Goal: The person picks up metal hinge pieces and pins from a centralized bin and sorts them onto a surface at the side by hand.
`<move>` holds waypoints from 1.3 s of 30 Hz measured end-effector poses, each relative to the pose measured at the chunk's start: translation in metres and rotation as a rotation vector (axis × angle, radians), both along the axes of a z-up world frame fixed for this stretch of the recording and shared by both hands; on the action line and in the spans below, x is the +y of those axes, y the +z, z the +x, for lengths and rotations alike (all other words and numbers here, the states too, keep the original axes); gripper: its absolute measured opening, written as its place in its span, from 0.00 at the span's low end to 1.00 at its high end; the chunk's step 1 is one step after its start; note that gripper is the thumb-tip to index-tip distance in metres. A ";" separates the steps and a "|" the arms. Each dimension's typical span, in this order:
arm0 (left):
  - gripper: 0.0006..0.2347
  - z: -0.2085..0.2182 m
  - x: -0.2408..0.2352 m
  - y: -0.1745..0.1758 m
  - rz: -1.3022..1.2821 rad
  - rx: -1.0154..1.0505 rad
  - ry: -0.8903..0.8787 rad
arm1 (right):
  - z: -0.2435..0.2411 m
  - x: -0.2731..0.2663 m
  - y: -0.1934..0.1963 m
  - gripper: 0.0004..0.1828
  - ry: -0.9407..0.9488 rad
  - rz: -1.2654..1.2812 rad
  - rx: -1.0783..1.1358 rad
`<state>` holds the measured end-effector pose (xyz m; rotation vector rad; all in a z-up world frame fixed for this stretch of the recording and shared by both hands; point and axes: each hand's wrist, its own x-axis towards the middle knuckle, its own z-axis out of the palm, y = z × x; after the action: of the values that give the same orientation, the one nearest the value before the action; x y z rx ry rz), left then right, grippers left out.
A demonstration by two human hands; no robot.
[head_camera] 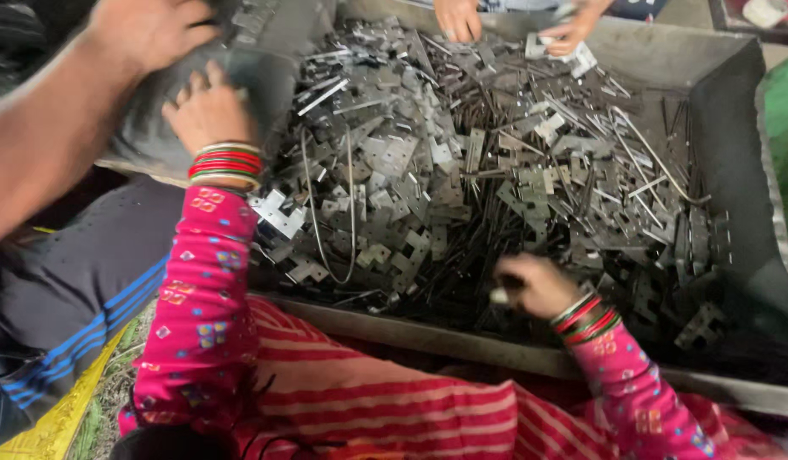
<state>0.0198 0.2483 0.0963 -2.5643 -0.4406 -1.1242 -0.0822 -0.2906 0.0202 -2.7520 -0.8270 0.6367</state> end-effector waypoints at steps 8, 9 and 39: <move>0.05 -0.084 -0.228 -0.032 -0.271 0.810 -0.696 | -0.008 -0.010 0.036 0.10 -0.603 0.932 -0.018; 0.06 -0.095 -0.250 -0.050 -0.258 0.961 -0.644 | -0.013 -0.008 0.038 0.10 -0.610 0.932 -0.020; 0.15 -0.071 -0.252 -0.083 -0.866 0.657 -0.766 | 0.035 -0.008 -0.068 0.14 -0.086 -0.007 -0.578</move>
<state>-0.0514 -0.0038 0.0135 -3.7990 0.3482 -0.1167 -0.0475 -0.2989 -0.0474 -2.9896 -0.7936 -0.1935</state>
